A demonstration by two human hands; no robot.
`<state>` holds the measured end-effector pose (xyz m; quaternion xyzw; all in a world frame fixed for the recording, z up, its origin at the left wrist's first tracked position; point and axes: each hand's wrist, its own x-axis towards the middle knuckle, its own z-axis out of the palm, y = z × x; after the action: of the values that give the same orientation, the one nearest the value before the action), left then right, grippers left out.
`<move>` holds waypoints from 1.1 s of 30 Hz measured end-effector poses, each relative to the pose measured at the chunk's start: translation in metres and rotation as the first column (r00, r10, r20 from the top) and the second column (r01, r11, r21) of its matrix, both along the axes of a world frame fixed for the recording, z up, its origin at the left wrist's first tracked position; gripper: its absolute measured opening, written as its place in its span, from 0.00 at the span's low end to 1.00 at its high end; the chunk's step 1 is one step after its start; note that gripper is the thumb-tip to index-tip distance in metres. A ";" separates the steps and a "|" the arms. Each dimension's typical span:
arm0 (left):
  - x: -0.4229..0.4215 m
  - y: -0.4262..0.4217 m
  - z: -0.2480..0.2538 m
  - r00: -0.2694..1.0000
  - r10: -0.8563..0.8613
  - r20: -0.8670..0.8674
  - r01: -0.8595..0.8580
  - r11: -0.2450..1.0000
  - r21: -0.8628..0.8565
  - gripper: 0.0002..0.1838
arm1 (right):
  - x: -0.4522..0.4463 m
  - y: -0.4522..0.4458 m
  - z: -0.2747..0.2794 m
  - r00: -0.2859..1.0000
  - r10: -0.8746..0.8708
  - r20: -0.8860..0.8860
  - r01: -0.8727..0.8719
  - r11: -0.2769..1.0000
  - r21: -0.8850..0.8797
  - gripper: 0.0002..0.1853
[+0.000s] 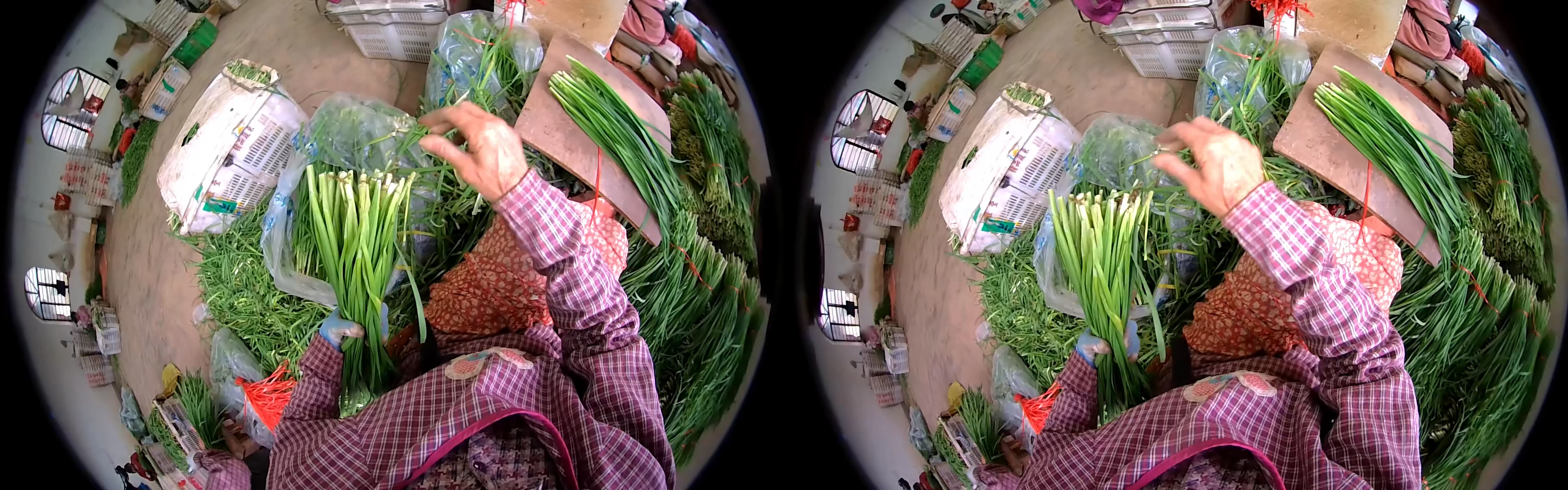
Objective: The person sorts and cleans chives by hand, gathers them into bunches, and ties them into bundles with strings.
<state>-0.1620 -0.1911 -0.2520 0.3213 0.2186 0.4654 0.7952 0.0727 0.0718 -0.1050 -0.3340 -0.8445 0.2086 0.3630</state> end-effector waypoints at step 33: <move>0.025 -0.006 0.014 0.966 -0.064 0.250 0.063 0.998 0.015 0.26 | 0.017 0.017 0.019 0.982 -0.083 -0.172 0.074 0.996 -0.056 0.05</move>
<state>-0.1367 -0.1975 -0.2385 0.2695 0.1048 0.4772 0.8299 0.0893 0.0888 -0.0861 -0.3564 -0.7904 0.2432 0.4350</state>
